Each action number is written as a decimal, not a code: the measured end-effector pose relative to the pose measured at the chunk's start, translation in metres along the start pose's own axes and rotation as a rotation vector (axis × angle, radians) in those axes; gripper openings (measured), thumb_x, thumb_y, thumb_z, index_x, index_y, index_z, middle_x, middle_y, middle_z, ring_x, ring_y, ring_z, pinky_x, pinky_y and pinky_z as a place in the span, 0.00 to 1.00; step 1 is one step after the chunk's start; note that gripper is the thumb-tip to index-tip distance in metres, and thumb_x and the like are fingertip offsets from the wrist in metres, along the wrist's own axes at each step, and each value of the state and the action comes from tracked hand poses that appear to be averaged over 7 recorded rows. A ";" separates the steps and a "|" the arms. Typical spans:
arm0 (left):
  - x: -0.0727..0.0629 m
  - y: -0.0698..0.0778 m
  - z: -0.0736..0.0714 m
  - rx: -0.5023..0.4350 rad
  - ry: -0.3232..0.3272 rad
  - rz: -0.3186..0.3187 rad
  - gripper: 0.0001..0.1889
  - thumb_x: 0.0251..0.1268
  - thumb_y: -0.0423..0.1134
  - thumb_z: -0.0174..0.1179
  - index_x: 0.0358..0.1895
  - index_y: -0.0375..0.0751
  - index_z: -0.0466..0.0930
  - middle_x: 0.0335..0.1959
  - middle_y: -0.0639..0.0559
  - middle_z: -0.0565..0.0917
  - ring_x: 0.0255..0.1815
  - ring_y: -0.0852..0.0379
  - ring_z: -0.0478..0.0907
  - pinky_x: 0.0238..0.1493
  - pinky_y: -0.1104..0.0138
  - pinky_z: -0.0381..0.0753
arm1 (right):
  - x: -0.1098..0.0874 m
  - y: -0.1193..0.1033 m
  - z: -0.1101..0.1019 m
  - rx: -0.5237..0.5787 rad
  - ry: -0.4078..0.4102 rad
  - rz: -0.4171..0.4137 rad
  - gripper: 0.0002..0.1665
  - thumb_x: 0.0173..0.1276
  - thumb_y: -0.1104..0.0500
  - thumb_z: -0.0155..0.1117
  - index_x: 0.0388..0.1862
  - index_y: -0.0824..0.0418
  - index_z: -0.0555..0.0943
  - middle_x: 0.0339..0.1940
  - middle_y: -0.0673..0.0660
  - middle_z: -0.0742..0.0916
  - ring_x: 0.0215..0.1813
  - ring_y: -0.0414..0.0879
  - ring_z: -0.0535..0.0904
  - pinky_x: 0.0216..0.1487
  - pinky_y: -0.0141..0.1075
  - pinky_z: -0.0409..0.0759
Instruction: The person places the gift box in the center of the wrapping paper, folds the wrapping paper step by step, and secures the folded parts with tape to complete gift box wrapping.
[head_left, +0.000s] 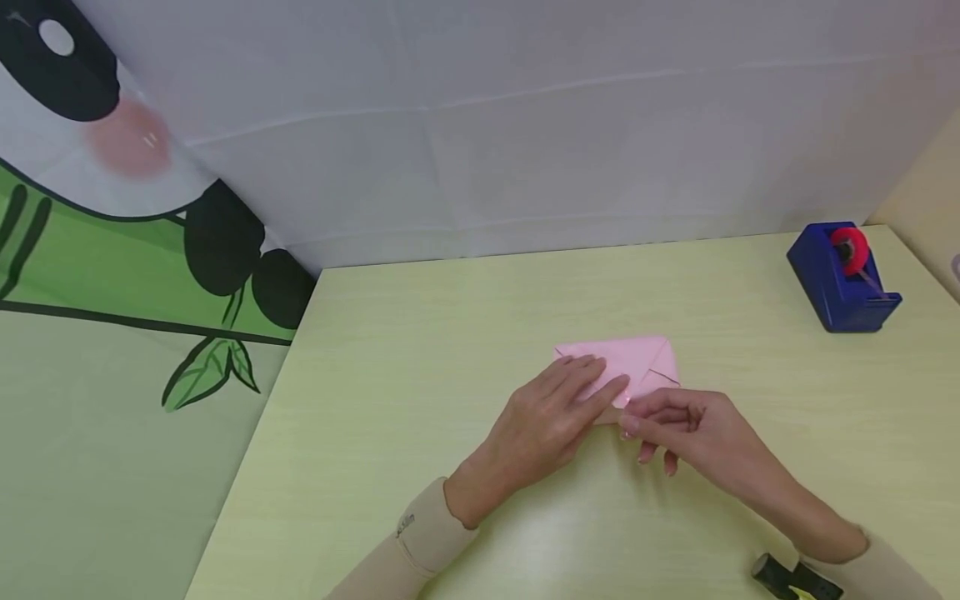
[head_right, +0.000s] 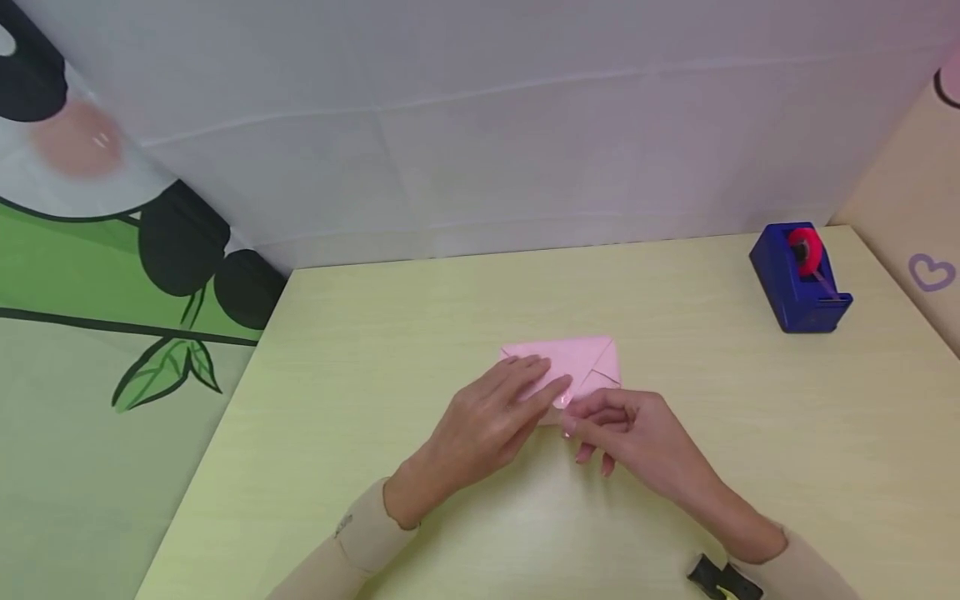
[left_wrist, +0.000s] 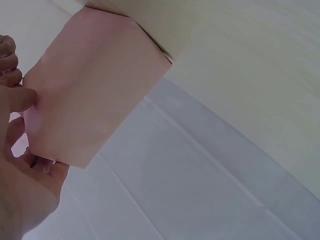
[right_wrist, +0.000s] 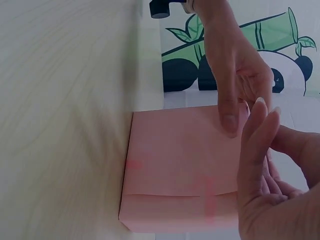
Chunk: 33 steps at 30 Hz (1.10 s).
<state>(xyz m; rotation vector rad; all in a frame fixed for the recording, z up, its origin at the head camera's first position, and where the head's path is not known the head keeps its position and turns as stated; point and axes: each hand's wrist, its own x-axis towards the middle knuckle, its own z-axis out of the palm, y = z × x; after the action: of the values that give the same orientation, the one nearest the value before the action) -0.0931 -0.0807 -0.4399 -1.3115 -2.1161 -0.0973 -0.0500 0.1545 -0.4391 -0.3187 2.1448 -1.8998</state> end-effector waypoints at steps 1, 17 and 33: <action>0.000 0.000 0.000 -0.005 0.000 -0.001 0.21 0.73 0.37 0.60 0.67 0.43 0.80 0.60 0.42 0.83 0.65 0.50 0.78 0.76 0.61 0.65 | 0.000 0.001 0.000 0.002 0.003 0.001 0.16 0.72 0.56 0.70 0.48 0.69 0.84 0.36 0.63 0.90 0.31 0.50 0.87 0.25 0.39 0.85; 0.012 0.012 0.006 0.102 0.143 -0.063 0.13 0.68 0.43 0.70 0.52 0.45 0.90 0.50 0.45 0.87 0.53 0.51 0.85 0.67 0.63 0.76 | 0.002 0.020 0.010 -0.167 0.110 -0.064 0.12 0.69 0.58 0.73 0.43 0.66 0.88 0.31 0.57 0.91 0.32 0.47 0.88 0.25 0.39 0.85; 0.015 0.015 0.010 0.112 0.209 -0.070 0.13 0.64 0.43 0.74 0.48 0.45 0.91 0.47 0.45 0.88 0.51 0.50 0.85 0.65 0.64 0.78 | 0.002 0.025 0.006 -0.294 0.170 -0.240 0.04 0.67 0.62 0.74 0.39 0.59 0.89 0.30 0.51 0.90 0.28 0.42 0.87 0.22 0.36 0.84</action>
<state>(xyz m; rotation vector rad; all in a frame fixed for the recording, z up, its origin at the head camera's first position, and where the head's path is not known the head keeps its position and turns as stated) -0.0900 -0.0576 -0.4435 -1.1125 -1.9609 -0.1376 -0.0495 0.1513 -0.4645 -0.5089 2.6105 -1.7813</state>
